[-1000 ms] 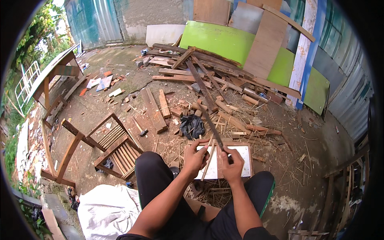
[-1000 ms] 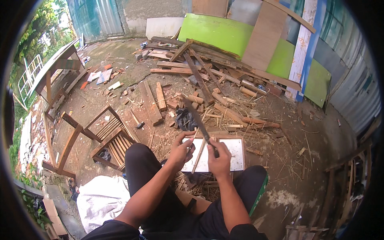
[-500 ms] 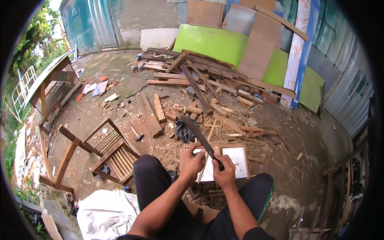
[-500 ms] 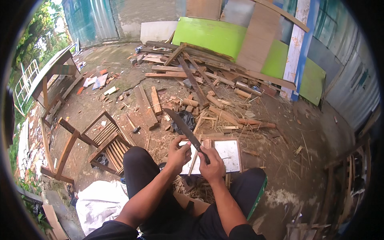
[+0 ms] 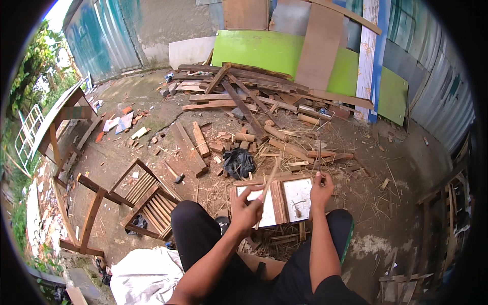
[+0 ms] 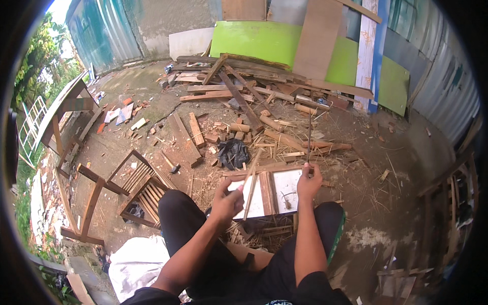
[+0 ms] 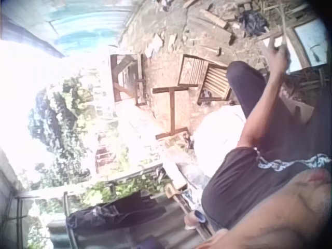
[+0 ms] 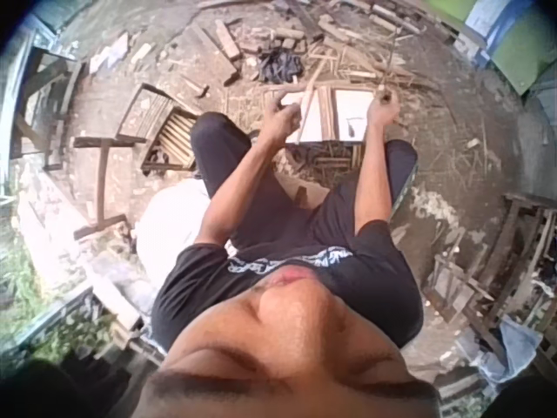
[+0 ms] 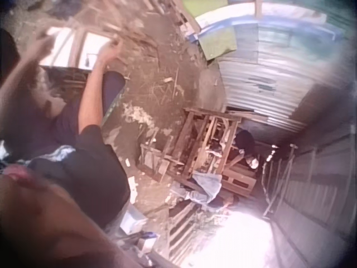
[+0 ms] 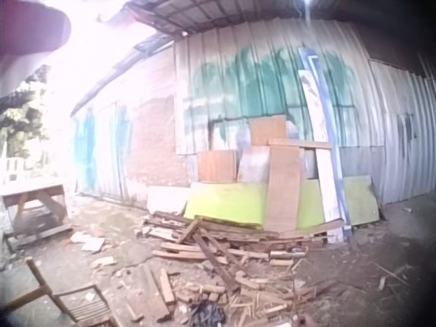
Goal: The person sits on the ground and uses a large knife to sharpen thin wooden sticks. They hold the sticks with one hand and scrape the blade along them to create a point, repeating the process on multiple sticks.
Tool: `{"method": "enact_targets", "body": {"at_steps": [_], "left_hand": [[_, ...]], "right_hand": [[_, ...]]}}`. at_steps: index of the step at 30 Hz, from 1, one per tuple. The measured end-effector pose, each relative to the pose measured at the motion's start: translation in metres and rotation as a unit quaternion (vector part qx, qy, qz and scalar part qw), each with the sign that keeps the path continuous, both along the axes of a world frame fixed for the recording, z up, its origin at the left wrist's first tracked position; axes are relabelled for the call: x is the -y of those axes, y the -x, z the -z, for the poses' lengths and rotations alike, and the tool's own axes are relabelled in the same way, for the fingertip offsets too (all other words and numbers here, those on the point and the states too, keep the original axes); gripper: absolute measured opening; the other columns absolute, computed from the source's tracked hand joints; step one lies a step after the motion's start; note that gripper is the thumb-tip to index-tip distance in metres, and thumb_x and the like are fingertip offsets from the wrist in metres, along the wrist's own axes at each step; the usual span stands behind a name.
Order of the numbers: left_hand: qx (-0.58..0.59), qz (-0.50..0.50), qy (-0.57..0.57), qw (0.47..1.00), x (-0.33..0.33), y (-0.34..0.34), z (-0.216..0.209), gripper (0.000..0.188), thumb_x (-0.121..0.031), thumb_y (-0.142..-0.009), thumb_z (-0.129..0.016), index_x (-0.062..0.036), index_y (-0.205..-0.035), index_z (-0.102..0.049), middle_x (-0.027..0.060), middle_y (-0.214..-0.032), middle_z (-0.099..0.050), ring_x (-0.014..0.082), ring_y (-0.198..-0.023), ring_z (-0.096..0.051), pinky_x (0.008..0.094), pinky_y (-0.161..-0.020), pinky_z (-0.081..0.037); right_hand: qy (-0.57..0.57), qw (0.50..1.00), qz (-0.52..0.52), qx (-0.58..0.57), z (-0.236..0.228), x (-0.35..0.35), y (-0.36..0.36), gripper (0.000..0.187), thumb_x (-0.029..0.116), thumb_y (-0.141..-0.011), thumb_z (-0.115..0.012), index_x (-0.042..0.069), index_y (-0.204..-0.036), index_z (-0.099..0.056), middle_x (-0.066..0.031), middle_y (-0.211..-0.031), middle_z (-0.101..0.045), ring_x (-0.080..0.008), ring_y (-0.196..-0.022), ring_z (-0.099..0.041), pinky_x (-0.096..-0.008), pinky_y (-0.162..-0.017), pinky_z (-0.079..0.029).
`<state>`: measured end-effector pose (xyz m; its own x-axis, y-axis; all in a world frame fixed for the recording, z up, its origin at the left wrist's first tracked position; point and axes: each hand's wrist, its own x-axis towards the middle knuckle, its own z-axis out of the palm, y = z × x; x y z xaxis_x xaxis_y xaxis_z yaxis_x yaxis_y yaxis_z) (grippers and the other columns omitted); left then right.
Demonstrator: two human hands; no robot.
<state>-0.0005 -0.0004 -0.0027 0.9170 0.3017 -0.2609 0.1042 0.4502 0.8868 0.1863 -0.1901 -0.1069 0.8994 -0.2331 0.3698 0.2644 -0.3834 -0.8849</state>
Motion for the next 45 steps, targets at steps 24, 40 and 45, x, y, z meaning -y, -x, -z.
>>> {"method": "enact_targets", "body": {"at_steps": [24,40,45], "left_hand": [[-0.002,-0.008,-0.01,1.0,0.012,-0.004,0.003,0.027,-0.015,-0.109,-0.059,-0.0065,-0.134,-0.062,-0.0061,-0.066,-0.045,0.0045,-0.053,-0.035,0.0242,-0.046,-0.027],[-0.011,0.058,0.045,0.997,-0.016,-0.006,-0.001,0.03,-0.021,-0.11,-0.057,-0.0108,-0.138,-0.055,0.0029,-0.064,-0.05,0.0077,-0.038,-0.032,0.025,-0.035,-0.022],[-0.007,0.046,0.041,0.998,-0.018,-0.008,0.001,0.027,-0.023,-0.111,-0.053,-0.0116,-0.136,-0.054,0.0064,-0.065,-0.055,0.0087,-0.036,-0.032,0.0256,-0.034,-0.022]], "right_hand": [[0.037,0.974,-0.214,0.063,-0.066,-0.024,0.084,0.02,0.005,-0.093,-0.074,-0.002,-0.112,-0.074,-0.0204,-0.105,-0.075,-0.0362,-0.098,-0.074,-0.041,-0.084,-0.058],[-0.218,0.958,-0.156,-0.101,-0.056,0.013,0.054,0.019,0.02,-0.106,-0.065,0.002,-0.113,-0.064,-0.0031,-0.081,-0.062,-0.0034,-0.052,-0.052,-0.0233,-0.042,-0.037],[-0.127,0.961,-0.231,-0.08,-0.055,-0.007,0.083,0.022,0.014,-0.105,-0.065,0.0,-0.122,-0.068,-0.005,-0.089,-0.069,-0.0071,-0.071,-0.062,-0.0245,-0.06,-0.048]]}}
